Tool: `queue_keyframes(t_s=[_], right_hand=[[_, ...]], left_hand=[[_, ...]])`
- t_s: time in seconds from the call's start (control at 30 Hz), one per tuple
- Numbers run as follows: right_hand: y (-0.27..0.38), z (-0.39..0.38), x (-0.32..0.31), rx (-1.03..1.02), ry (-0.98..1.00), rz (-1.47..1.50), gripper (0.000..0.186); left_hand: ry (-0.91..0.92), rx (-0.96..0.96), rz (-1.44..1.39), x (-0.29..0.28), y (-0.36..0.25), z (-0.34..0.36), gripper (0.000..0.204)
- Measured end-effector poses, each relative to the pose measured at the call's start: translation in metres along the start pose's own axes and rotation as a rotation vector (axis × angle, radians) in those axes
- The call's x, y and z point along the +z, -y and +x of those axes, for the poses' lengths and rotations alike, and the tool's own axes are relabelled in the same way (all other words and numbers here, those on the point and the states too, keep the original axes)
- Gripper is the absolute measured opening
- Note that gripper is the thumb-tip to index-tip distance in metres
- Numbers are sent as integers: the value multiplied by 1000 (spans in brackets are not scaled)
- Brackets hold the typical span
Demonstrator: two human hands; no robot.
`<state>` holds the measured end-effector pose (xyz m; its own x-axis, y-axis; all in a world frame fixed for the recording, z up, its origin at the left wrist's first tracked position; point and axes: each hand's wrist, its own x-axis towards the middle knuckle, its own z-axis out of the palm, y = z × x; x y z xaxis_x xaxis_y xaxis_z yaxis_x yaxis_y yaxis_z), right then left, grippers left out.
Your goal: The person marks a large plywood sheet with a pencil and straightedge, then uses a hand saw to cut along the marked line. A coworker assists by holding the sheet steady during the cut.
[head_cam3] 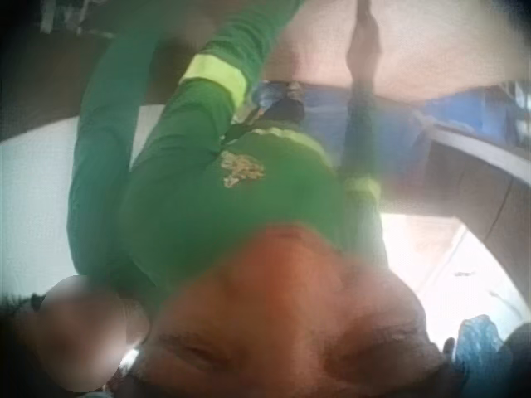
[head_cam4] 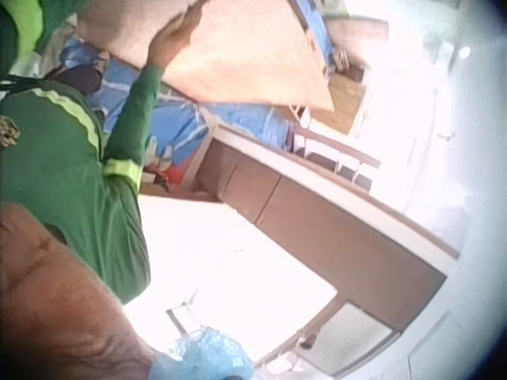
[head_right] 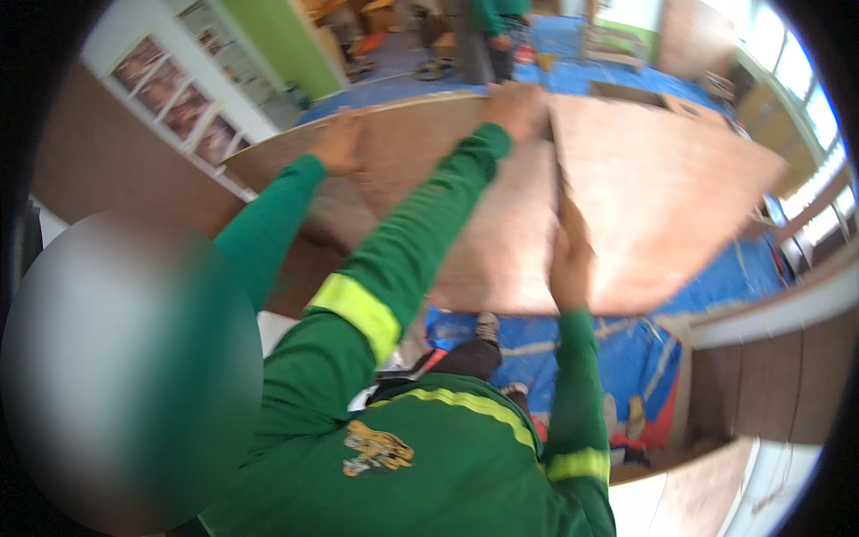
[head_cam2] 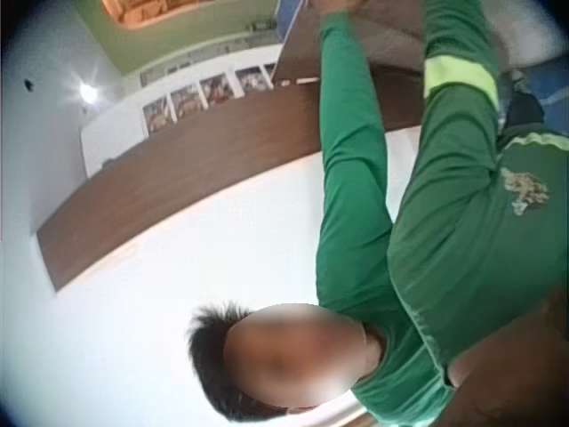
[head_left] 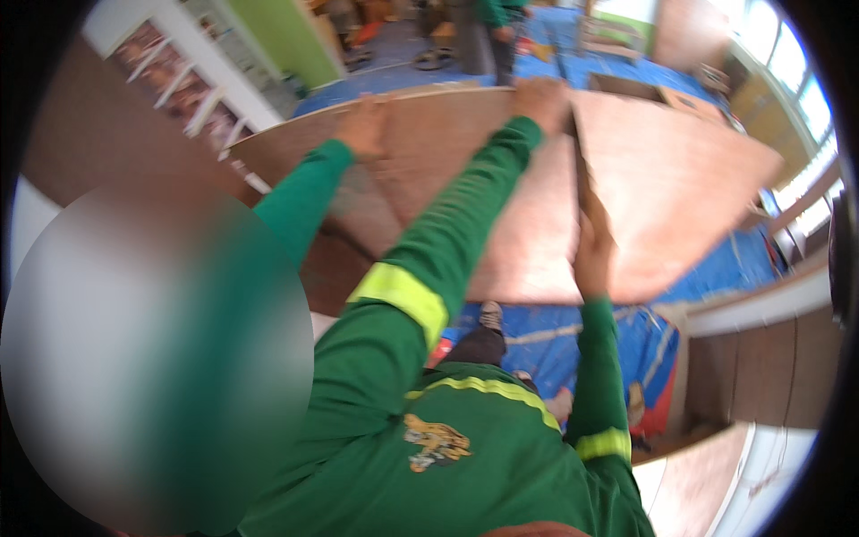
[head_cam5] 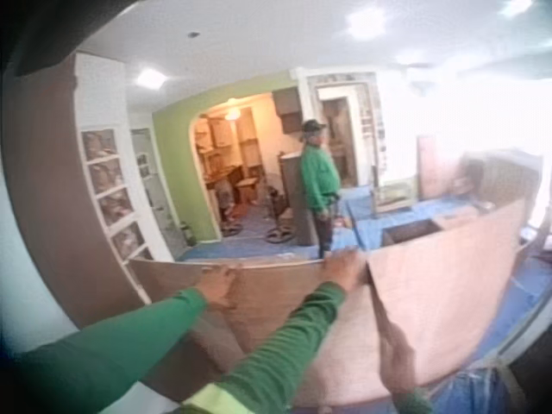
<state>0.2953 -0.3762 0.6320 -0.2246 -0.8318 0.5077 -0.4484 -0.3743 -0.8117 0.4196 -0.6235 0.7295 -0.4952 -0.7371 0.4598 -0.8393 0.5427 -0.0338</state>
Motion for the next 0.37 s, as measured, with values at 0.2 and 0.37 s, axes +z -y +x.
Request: queue_keyframes(t_s=[0.2,0.37], right_hand=[[2,41,22,33,-62,94,44],[23,-48,-31,200,24,-24,47]], left_hand=[[-36,-9,-7,4,13,-3,56],[-48,-22,-48,4,13,-2,58]])
